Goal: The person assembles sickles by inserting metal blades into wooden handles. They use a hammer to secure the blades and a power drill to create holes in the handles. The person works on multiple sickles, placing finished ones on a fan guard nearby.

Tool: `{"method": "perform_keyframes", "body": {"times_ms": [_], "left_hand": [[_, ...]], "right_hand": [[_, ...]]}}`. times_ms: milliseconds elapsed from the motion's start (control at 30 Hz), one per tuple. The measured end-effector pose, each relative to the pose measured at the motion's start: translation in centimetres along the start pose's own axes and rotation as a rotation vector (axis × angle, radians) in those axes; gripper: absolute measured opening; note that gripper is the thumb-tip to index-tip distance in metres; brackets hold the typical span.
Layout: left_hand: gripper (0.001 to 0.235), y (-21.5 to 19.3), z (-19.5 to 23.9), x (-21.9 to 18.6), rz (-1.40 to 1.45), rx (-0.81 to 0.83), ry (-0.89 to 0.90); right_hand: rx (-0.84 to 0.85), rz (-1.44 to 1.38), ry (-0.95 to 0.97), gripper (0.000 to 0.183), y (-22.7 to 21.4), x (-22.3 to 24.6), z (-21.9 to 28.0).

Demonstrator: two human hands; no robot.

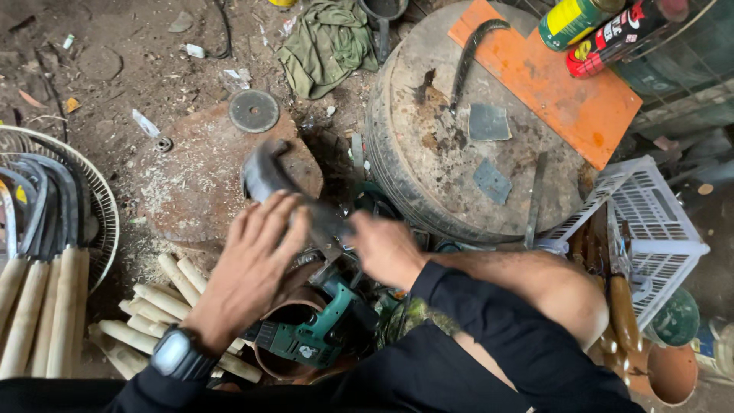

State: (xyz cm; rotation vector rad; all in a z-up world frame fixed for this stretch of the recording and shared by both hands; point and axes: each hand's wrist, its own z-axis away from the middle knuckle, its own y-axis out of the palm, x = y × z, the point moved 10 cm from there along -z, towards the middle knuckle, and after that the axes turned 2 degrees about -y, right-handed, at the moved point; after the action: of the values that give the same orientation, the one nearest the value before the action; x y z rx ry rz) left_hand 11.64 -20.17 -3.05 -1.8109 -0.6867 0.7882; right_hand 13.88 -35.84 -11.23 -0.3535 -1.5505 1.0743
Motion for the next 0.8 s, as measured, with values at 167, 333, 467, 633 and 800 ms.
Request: {"method": "perform_keyframes", "body": {"times_ms": [167,333,467,633,800], "left_hand": [[0.064,1.9,2.6,3.9,0.212,0.154,-0.245],[0.060,5.9,6.2,5.5,0.198,0.401,-0.355],[0.066,7.1,7.7,4.9,0.230,0.388,-0.308],[0.074,9.2,9.5,5.4,0.197,0.514,-0.338],[0.072,8.8,9.8,5.2,0.142,0.451,-0.281]], "right_hand": [[-0.304,0.209,0.337,0.030,-5.5,-11.1,-1.9],[-0.385,0.236,0.567,0.037,-7.6,-21.0,-1.3],[-0.426,0.372,0.522,0.041,-7.2,-23.5,-0.4],[-0.382,0.548,0.505,0.043,-6.1,-23.6,0.2],[-0.422,0.458,0.467,0.049,-6.7,-22.7,0.1]]}}
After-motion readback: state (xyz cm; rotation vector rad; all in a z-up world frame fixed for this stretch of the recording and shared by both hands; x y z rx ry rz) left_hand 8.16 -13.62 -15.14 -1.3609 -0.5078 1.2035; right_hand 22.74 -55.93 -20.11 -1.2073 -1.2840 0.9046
